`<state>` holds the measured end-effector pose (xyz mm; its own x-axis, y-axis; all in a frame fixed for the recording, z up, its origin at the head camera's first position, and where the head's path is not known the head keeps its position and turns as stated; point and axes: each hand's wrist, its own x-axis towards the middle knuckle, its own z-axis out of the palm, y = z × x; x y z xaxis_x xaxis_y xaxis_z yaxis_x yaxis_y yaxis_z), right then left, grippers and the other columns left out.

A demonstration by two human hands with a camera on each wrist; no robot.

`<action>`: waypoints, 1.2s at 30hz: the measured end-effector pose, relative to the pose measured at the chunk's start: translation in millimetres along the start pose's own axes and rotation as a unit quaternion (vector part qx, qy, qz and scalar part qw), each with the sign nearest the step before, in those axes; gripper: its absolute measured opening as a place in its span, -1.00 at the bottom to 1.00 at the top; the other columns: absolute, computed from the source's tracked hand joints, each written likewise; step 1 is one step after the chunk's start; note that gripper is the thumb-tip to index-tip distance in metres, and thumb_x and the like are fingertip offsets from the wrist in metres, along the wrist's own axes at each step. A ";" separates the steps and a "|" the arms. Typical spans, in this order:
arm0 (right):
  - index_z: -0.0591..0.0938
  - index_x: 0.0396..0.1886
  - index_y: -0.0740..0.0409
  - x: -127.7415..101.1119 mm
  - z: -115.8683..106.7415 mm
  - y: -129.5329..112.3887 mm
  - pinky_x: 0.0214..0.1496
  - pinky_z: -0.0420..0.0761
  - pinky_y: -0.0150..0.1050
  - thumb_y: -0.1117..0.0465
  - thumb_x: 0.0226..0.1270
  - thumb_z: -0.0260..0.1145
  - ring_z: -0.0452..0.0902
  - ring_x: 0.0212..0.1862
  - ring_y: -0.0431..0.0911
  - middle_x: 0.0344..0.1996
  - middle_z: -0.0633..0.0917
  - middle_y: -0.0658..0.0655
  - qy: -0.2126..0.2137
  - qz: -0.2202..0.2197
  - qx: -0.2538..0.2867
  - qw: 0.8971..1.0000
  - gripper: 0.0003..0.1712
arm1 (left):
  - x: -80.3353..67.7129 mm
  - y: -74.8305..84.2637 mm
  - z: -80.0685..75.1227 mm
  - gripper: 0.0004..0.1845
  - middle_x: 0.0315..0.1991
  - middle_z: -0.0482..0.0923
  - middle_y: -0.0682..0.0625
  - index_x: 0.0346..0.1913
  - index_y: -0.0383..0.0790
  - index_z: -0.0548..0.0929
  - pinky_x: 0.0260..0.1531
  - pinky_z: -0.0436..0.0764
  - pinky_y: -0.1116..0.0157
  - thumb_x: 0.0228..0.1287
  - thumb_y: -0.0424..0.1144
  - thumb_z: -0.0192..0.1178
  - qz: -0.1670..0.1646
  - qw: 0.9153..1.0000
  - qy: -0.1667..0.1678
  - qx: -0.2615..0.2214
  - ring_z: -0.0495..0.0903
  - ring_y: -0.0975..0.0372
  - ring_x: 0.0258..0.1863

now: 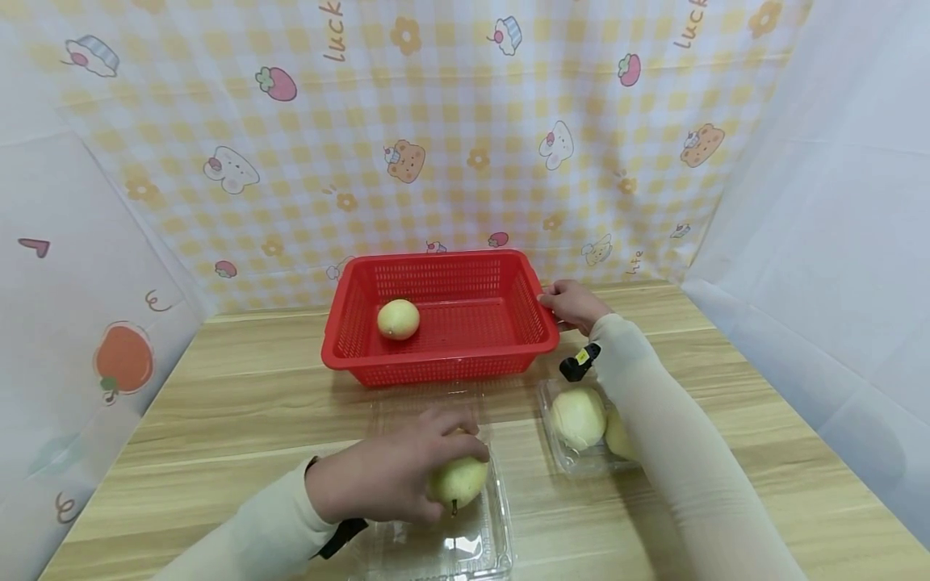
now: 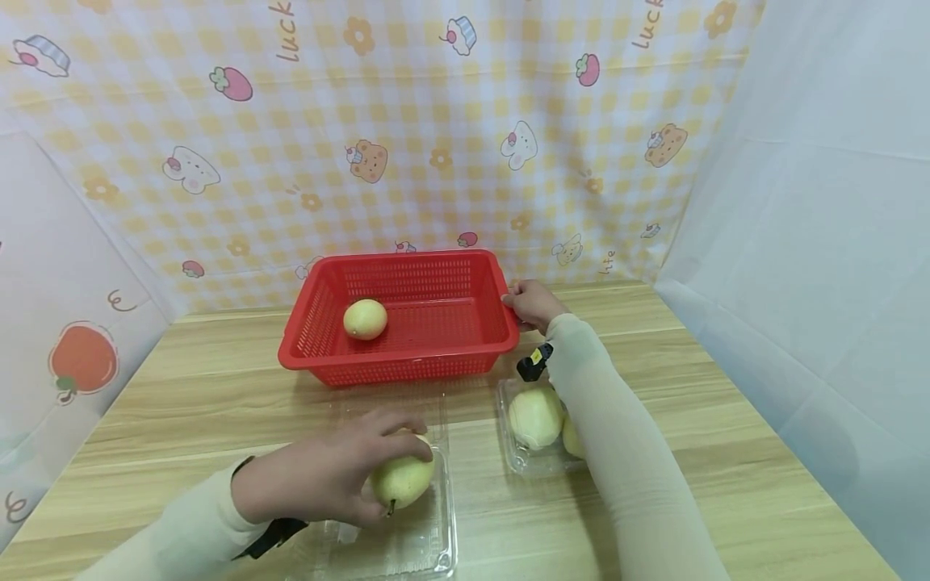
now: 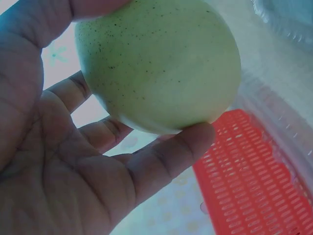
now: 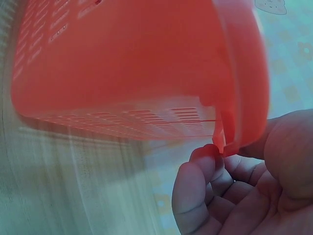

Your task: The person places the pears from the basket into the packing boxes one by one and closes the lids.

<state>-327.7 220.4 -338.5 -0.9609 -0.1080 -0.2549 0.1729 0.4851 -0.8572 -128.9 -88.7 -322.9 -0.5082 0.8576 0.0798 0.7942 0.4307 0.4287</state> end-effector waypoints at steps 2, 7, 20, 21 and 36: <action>0.44 -0.10 0.34 -0.3 -0.2 -0.5 -0.28 0.69 -0.21 0.23 0.58 0.03 0.64 -0.36 -0.09 -0.25 0.61 0.24 0.001 0.001 0.000 1.000 -0.79 | 0.5 0.5 2.2 -0.37 0.08 0.40 0.16 0.13 0.06 0.59 -0.02 0.51 0.35 -0.13 -0.30 0.50 0.005 1.000 -0.011 0.003 0.40 0.29 0.06; 0.44 -0.09 0.34 -0.5 -0.5 -0.6 -0.28 0.70 -0.20 0.23 0.58 0.03 0.65 -0.36 -0.09 -0.24 0.61 0.25 -0.002 -0.002 0.003 1.000 -0.79 | 2.2 2.1 6.4 -0.36 0.07 0.40 0.16 0.11 0.07 0.59 -0.04 0.51 0.37 -0.15 -0.33 0.49 0.007 0.999 -0.033 0.007 0.39 0.29 0.05; 0.43 -0.08 0.35 0.6 -0.1 0.0 -0.27 0.70 -0.22 0.23 0.58 0.03 0.64 -0.36 -0.10 -0.23 0.60 0.25 -0.002 -0.001 0.005 1.000 -0.78 | 4.0 4.8 16.5 -0.32 0.07 0.42 0.19 0.12 0.17 0.58 -0.21 0.51 0.41 -0.16 -0.29 0.55 -0.017 0.997 -0.070 0.027 0.39 0.30 0.00; 0.43 -0.08 0.35 0.8 -0.1 0.1 -0.27 0.70 -0.22 0.23 0.58 0.03 0.64 -0.36 -0.11 -0.24 0.60 0.25 -0.001 0.000 0.005 1.000 -0.79 | 4.2 4.9 17.1 -0.32 0.07 0.42 0.19 0.12 0.17 0.58 -0.21 0.51 0.41 -0.15 -0.29 0.55 -0.018 0.997 -0.071 0.028 0.39 0.30 0.00; 0.43 -0.11 0.34 -0.2 -0.3 0.1 -0.28 0.70 -0.22 0.23 0.58 0.04 0.64 -0.37 -0.10 -0.25 0.60 0.25 0.001 0.000 0.001 1.000 -0.79 | 6.2 3.4 20.7 -0.44 0.00 0.45 0.16 0.08 0.06 0.63 -0.07 0.50 0.43 -0.08 -0.26 0.53 -0.009 0.998 -0.051 0.048 0.42 0.32 -0.03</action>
<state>-327.6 220.7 -338.4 -0.9615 -0.1061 -0.2535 0.1730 0.4827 -0.8585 -122.4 -76.1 -339.6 -0.4906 0.8711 -0.0208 0.8158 0.4675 0.3404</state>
